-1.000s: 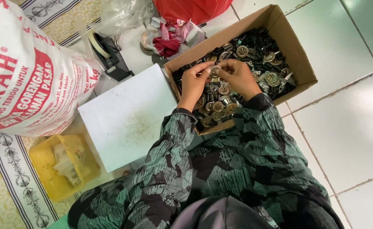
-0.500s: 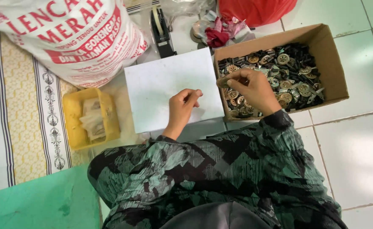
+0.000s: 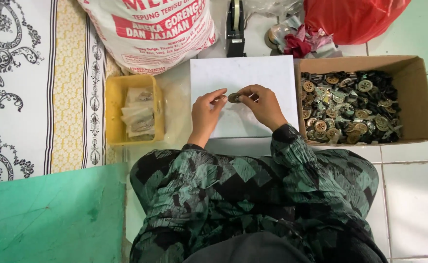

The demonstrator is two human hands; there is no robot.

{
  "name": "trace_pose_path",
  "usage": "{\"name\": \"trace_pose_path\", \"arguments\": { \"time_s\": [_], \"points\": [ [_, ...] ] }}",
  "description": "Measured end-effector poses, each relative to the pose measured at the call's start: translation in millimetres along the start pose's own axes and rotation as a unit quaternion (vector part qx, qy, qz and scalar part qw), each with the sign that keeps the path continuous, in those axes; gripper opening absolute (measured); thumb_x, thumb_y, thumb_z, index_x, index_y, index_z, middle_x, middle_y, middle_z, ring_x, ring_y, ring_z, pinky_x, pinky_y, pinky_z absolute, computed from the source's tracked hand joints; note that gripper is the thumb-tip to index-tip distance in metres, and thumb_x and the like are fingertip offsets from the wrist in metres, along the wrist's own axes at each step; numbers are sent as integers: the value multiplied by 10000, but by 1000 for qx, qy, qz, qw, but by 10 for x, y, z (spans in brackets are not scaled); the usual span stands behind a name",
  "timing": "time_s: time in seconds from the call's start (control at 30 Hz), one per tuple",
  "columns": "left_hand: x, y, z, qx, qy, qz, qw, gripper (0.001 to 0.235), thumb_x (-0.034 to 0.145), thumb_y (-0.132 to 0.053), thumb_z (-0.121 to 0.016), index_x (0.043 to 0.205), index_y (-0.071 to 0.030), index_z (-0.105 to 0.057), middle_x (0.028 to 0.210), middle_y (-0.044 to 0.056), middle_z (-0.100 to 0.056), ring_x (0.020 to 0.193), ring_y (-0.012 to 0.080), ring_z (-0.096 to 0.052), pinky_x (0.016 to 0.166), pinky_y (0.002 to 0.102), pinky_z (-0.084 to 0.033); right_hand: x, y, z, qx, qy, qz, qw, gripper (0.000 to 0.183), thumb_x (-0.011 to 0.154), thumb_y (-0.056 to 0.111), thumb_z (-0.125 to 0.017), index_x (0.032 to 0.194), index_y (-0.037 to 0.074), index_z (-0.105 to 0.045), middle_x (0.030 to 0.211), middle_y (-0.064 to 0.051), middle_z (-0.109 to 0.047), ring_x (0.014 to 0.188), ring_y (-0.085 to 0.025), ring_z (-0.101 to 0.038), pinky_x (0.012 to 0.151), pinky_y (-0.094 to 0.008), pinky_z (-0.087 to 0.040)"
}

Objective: Sorting small decorative metal items from a box into plastic bags and stapling them shut.

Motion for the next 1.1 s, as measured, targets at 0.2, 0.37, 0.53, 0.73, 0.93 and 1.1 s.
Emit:
{"name": "trace_pose_path", "arguments": {
  "time_s": [0.2, 0.37, 0.53, 0.73, 0.93, 1.1],
  "points": [
    [178, -63, -113, 17, 6, -7, 1000, 125, 985, -188, -706, 1075, -186, -793, 936, 4, -776, 829, 152, -652, 762, 285, -532, 103, 71, 106, -28, -17, 9, 999, 170, 975, 105, -749, 1135, 51, -766, 977, -145, -736, 867, -260, -690, 776, -379, -572],
    [256, -103, -124, 142, -36, -140, 979, 124, 962, -150, -734, 1060, -213, -778, 962, -23, -712, 897, 178, -622, 795, 305, -519, 135, -231, 237, -36, -38, -7, 999, 230, 964, 73, -762, 1190, 39, -743, 947, -144, -731, 825, -232, -667, 751, -371, -568],
    [211, 5, -365, 258, 26, -194, 946, 147, 938, -156, -755, 1049, -251, -772, 977, -54, -615, 956, 195, -574, 832, 352, -455, 95, -369, 263, -46, -47, -24, 998, 208, 961, 58, -752, 1164, 15, -734, 933, -154, -739, 789, -233, -697, 724, -369, -577],
    [145, 98, -419, 297, 77, -182, 934, 300, 921, -278, -775, 1215, -249, -718, 1070, -45, -597, 1039, 207, -564, 931, 402, -437, 14, -311, 84, -31, -21, -27, 999, 177, 971, 24, -708, 1143, -7, -738, 924, -191, -750, 778, -247, -717, 729, -375, -584],
    [190, 76, -337, 347, 8, -172, 922, 252, 852, -313, -828, 1079, -229, -758, 1018, -42, -541, 969, 189, -514, 788, 367, -455, 29, -228, -114, -60, -1, -15, 998, 179, 935, 20, -749, 1111, -3, -764, 948, -209, -737, 813, -306, -727, 733, -389, -595],
    [183, 70, -307, 326, -9, -165, 931, 195, 895, -277, -792, 1080, -225, -757, 1015, -39, -513, 949, 192, -513, 764, 360, -459, 54, -311, -212, -102, -29, -17, 994, 221, 907, 7, -753, 1127, 32, -757, 894, -143, -733, 776, -263, -727, 699, -358, -614]
  ]
}}
Point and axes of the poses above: each hand's wrist, its own x-axis towards the middle knuckle, its own z-axis out of the back of the hand, y = z × x, the point moved 10 cm from there along x, towards the middle knuckle
